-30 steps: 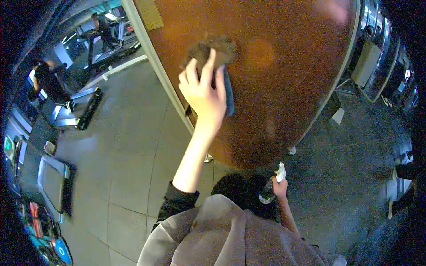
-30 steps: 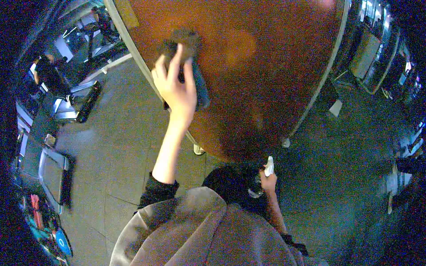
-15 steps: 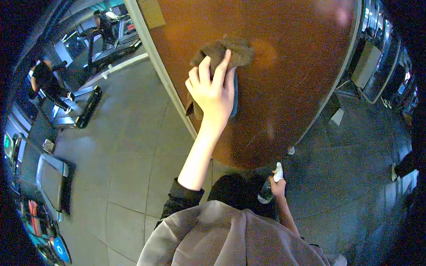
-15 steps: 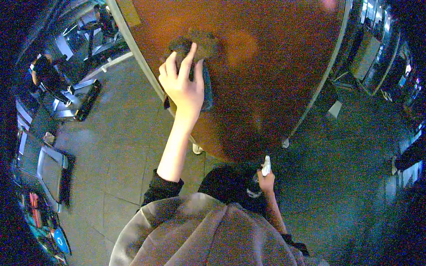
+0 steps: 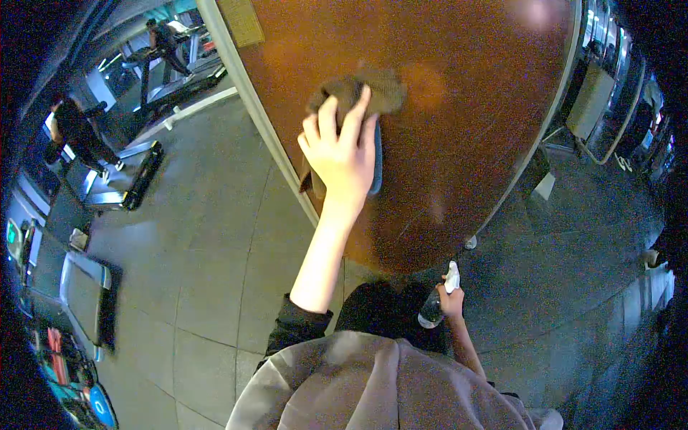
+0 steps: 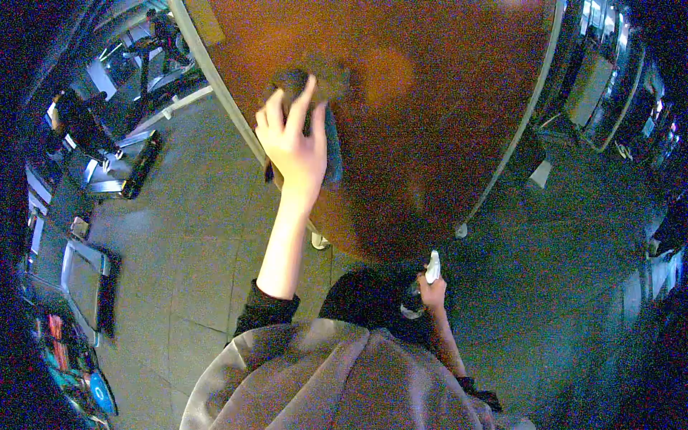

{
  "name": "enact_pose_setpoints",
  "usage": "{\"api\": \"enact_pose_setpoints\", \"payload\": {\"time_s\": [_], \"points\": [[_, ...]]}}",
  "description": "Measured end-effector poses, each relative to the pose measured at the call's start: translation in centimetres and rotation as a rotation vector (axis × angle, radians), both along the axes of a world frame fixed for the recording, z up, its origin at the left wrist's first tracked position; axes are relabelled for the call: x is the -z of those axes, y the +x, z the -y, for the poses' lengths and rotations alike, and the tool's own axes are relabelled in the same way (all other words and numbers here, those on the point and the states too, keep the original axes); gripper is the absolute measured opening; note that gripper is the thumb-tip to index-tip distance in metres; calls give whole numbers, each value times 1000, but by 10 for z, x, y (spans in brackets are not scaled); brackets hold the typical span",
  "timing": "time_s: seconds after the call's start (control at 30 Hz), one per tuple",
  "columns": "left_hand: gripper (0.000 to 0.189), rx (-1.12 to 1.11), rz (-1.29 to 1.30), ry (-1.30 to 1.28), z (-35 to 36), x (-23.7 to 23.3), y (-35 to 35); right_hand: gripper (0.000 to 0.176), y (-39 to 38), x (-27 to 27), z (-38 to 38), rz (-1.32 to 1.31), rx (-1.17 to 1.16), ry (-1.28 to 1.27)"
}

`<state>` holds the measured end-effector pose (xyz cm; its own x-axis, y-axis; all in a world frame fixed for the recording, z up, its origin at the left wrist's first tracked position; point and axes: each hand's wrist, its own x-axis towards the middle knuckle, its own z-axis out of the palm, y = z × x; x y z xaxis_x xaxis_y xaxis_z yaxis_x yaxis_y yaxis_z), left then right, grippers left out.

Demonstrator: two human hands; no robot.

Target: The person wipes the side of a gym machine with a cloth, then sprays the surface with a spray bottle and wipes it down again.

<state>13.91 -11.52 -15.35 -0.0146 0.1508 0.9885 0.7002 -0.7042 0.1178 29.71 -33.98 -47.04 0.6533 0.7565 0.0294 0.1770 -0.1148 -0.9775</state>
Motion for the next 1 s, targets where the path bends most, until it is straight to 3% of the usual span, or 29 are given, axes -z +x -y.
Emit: {"api": "enact_pose_setpoints", "payload": {"time_s": [0.17,0.23,0.3,0.37,0.43,0.5,0.57,0.63,0.73,0.77,0.87,1.0], "points": [[37,18,71,-26,6,7,9,27,10,34,-1,121,13,-113],[40,-3,25,-49,14,34,15,26,13,49,-2,247,32,53],[42,-23,-85,-29,24,78,25,25,19,65,-5,245,26,50],[44,29,-134,-10,28,93,27,25,19,63,-3,239,26,45],[47,14,-186,29,23,82,23,36,12,28,0,223,-32,-161],[46,-26,-198,107,16,63,20,36,12,31,-1,195,-14,-137],[41,-75,-110,73,10,25,18,35,16,57,-2,134,-29,140],[37,24,60,59,-1,-14,15,36,20,69,-1,145,-17,105],[38,67,87,59,-1,-23,12,36,22,65,1,77,2,86],[40,75,95,37,1,-16,12,36,18,63,1,-14,11,93],[43,47,4,-23,16,28,15,33,20,75,-4,82,42,88],[45,88,-347,-48,33,137,14,31,20,58,-1,165,10,-17]]}}
